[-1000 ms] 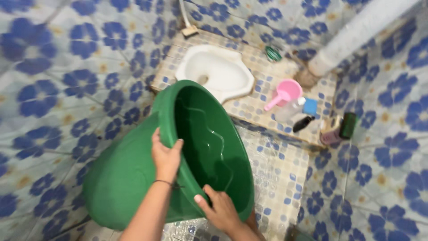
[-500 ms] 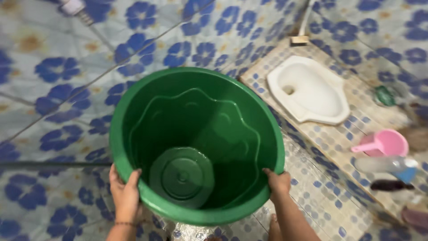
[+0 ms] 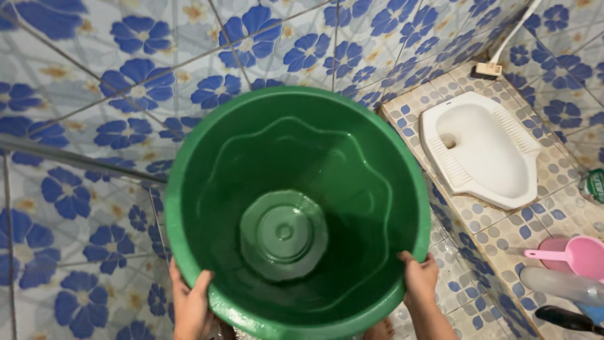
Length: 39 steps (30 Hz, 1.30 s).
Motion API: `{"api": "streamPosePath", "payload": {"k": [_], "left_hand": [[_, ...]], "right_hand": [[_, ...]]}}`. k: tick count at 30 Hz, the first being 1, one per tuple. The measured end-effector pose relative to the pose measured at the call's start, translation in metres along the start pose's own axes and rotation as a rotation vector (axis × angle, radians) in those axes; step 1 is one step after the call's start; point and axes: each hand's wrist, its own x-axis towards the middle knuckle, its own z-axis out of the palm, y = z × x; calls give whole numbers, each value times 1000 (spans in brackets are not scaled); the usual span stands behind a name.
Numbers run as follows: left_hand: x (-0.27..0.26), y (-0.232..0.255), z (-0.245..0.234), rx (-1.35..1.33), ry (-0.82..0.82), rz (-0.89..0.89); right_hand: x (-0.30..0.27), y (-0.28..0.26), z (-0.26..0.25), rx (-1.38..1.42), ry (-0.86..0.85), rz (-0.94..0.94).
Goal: The person picks up a green bucket, pours out some water, and places it back on the floor. They then use a pink scoop to fill the bucket with water from a wall tap and add liquid from a blue bottle. Finally, they pick up a blue sponge and a green brush.
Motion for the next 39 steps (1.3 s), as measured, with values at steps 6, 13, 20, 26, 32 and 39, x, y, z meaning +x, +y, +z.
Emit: {"api": "streamPosePath", "payload": {"k": [6, 13, 20, 26, 32, 39], "left_hand": [[-2, -67, 35, -49, -4, -44], [-18, -127, 85, 51, 178, 24], [-25, -114, 116, 494, 338, 116], [-29, -100, 122, 619, 392, 130], [-24, -101, 121, 632, 388, 76], [-24, -104, 118, 598, 356, 120]], "right_hand": [[35, -34, -31, -271, 136, -172], [82, -45, -70, -420, 124, -279], [96, -45, -70, -825, 269, -377], [93, -51, -64, -897, 319, -327], [97, -52, -57, -893, 340, -341], [92, -53, -55, -869, 344, -377]]}}
